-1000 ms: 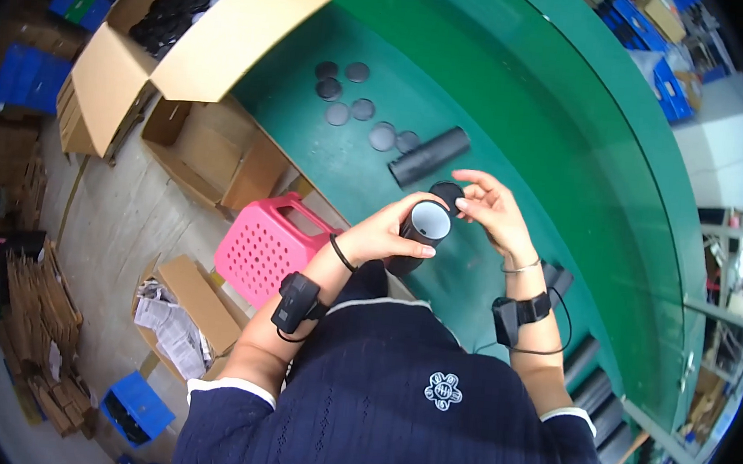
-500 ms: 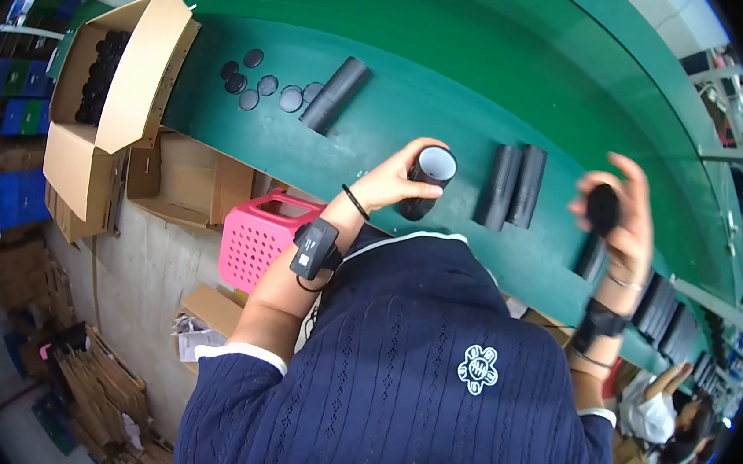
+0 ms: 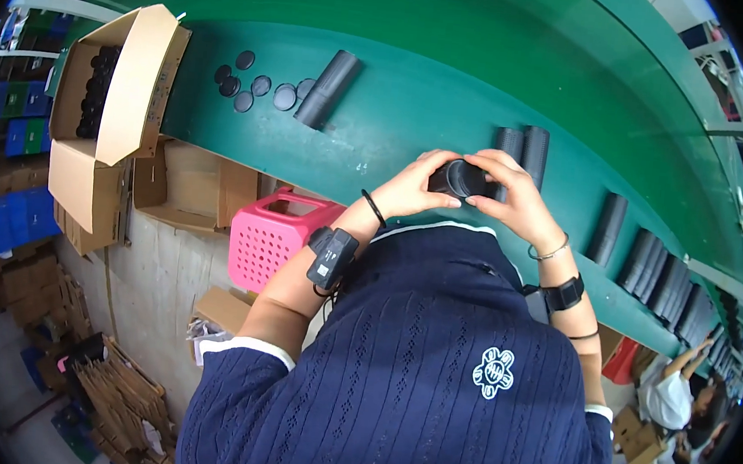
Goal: The person picks up black cylinders from a cardboard box and places them onto a green conveyor belt. The person then fits a black cap onto the end of each cylinder before gathering them and placing them back into the box.
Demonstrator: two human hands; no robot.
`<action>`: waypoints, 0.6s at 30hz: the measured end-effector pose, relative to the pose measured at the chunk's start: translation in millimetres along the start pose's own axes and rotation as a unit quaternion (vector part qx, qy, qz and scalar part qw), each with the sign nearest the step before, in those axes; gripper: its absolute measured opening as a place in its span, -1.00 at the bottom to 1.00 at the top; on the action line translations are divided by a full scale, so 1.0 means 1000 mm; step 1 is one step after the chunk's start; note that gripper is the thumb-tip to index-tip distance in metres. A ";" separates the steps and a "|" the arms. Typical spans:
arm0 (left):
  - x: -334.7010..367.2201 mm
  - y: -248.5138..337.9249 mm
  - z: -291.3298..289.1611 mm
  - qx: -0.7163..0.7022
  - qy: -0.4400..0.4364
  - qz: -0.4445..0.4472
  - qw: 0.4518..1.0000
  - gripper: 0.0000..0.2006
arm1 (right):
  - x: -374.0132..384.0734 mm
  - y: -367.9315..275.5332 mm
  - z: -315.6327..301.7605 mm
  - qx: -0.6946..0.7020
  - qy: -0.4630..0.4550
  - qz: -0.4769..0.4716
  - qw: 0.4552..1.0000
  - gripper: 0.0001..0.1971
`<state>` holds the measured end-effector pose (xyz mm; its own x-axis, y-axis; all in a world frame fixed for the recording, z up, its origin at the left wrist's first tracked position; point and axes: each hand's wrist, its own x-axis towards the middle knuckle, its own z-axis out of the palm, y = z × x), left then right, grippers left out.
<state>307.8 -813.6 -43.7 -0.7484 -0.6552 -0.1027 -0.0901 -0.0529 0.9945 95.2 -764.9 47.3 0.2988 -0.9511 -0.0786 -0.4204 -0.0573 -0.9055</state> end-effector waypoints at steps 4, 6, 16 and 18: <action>-0.004 0.001 0.001 0.009 -0.016 0.015 1.000 -0.21 | 0.008 0.001 0.006 -0.049 -0.016 -0.065 0.997 -0.43; -0.005 -0.006 0.003 0.001 -0.016 0.035 0.999 -0.22 | 0.010 0.003 0.007 -0.055 -0.019 -0.075 0.995 -0.44; -0.006 0.008 0.009 0.110 0.031 0.046 0.992 -0.29 | 0.010 -0.005 0.012 -0.084 -0.016 -0.057 0.995 -0.44; -0.006 0.005 0.010 0.113 0.036 0.039 0.992 -0.32 | 0.010 -0.006 0.013 -0.108 -0.019 -0.056 0.992 -0.45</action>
<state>305.4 -802.2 -38.5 -0.7112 -0.7028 -0.0163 -0.1857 0.1655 0.9686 111.9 -770.3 46.7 0.3841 -0.9233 -0.0006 -0.5552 -0.2304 -0.7991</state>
